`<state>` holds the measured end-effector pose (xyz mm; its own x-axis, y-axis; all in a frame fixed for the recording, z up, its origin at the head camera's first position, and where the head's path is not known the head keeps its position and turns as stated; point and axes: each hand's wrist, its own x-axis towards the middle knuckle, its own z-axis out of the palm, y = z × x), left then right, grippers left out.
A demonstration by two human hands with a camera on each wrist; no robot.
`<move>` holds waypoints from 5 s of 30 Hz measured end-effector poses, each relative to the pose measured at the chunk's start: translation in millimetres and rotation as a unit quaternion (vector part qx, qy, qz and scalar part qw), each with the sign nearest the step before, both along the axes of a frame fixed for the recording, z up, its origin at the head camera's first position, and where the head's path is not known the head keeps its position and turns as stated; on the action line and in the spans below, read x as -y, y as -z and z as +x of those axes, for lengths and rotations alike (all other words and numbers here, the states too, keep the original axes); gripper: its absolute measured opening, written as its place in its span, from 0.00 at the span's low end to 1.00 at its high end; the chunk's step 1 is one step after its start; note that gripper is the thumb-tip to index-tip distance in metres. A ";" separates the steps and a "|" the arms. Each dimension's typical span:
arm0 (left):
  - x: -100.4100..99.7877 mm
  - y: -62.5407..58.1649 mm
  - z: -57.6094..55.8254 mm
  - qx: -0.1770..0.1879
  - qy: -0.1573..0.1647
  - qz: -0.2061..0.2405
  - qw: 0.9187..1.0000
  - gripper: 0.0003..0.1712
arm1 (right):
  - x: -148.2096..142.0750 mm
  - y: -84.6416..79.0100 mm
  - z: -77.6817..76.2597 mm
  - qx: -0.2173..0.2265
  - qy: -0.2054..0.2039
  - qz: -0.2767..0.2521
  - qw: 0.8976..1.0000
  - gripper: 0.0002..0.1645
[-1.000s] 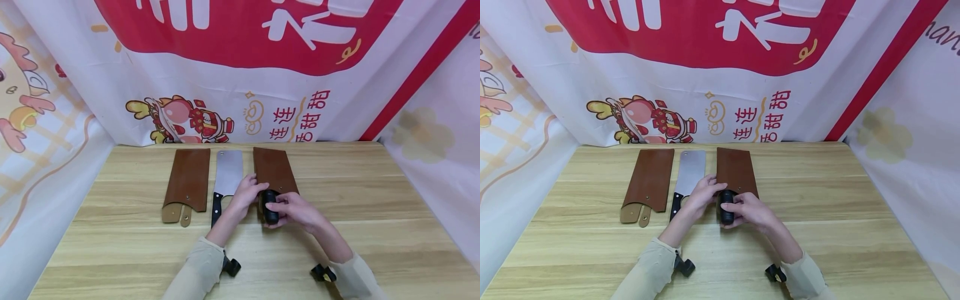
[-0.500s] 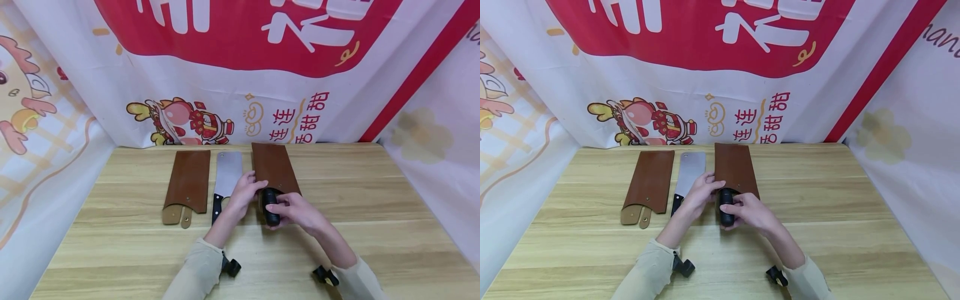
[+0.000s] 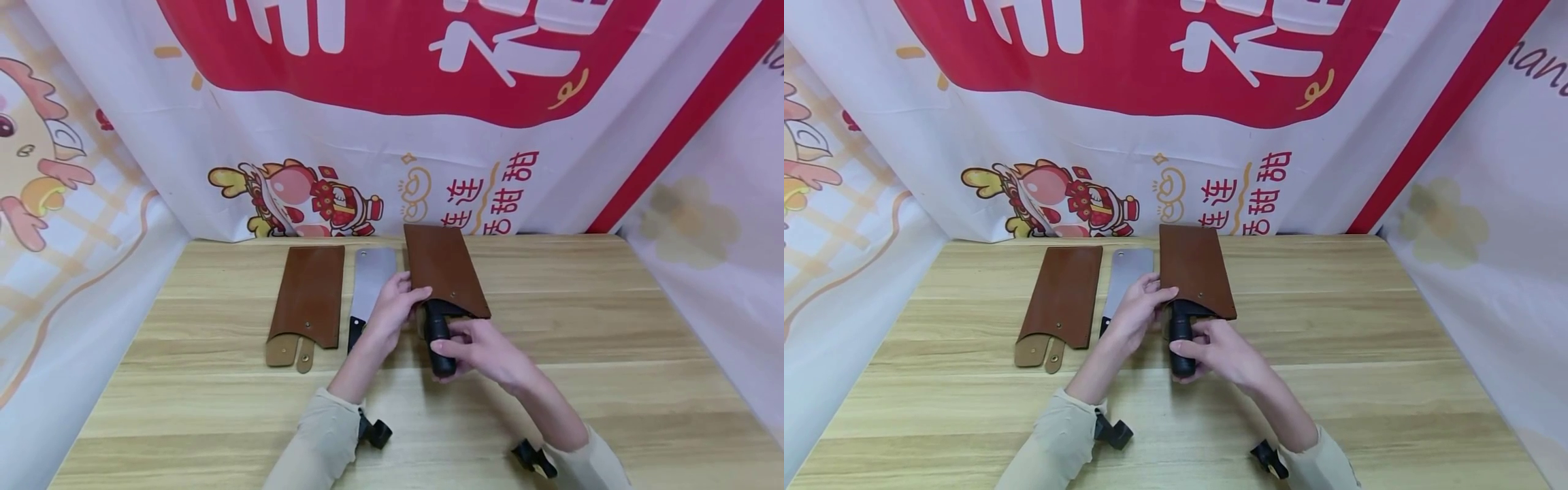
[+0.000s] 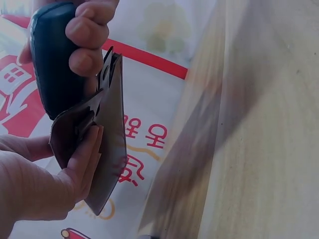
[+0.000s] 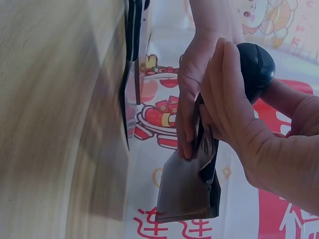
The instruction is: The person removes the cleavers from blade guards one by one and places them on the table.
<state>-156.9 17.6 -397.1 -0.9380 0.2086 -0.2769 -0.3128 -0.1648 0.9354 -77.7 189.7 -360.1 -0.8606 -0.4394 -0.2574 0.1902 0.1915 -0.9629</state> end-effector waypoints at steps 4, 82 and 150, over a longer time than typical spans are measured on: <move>2.0 -2.3 -1.7 0.007 -0.013 0.009 1.000 0.37 | 3.0 -3.4 3.6 -0.004 -0.005 0.002 1.000 0.18; 16.0 -16.6 -5.7 0.030 -0.092 0.078 0.992 0.37 | 16.9 8.3 6.4 0.107 0.005 -0.107 0.988 0.23; 25.7 -16.6 -15.5 0.047 -0.116 0.132 0.983 0.40 | -3.0 -45.2 34.6 -0.051 -0.041 0.044 0.997 0.17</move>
